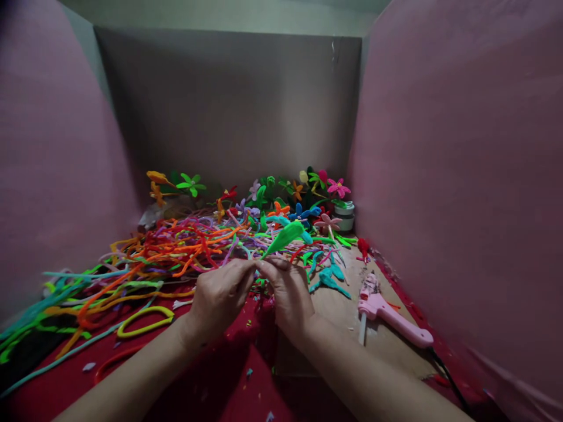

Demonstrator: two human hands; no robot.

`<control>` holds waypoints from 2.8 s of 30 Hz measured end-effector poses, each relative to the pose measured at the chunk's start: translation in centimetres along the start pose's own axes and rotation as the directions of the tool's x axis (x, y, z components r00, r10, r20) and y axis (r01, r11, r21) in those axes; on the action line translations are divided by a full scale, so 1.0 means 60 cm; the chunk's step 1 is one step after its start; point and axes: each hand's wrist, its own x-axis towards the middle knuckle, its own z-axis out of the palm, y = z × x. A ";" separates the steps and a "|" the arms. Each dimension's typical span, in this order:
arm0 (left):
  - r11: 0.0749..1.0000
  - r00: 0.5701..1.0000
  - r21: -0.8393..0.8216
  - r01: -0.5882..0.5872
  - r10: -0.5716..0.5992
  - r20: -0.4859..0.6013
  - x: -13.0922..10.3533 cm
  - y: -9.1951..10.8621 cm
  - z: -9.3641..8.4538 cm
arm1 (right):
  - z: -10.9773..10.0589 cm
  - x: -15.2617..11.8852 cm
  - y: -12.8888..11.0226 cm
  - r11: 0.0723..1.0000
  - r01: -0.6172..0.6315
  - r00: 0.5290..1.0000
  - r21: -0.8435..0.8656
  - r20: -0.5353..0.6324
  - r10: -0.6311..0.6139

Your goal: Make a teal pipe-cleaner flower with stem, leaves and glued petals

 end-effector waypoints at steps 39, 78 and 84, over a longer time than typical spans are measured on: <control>-0.375 0.519 -0.570 0.732 -0.236 0.822 0.005 -0.016 -0.028 | -0.005 0.004 0.024 0.830 -0.308 0.939 0.464 0.291 0.186; -0.491 0.544 -0.571 0.658 -0.213 0.811 -0.002 -0.004 -0.021 | -0.010 -0.002 0.017 0.883 -0.316 0.929 0.348 0.303 0.213; -0.557 0.526 -0.484 0.675 -0.098 0.845 -0.007 -0.013 -0.017 | -0.012 0.001 0.026 0.821 -0.397 0.900 0.410 0.349 0.261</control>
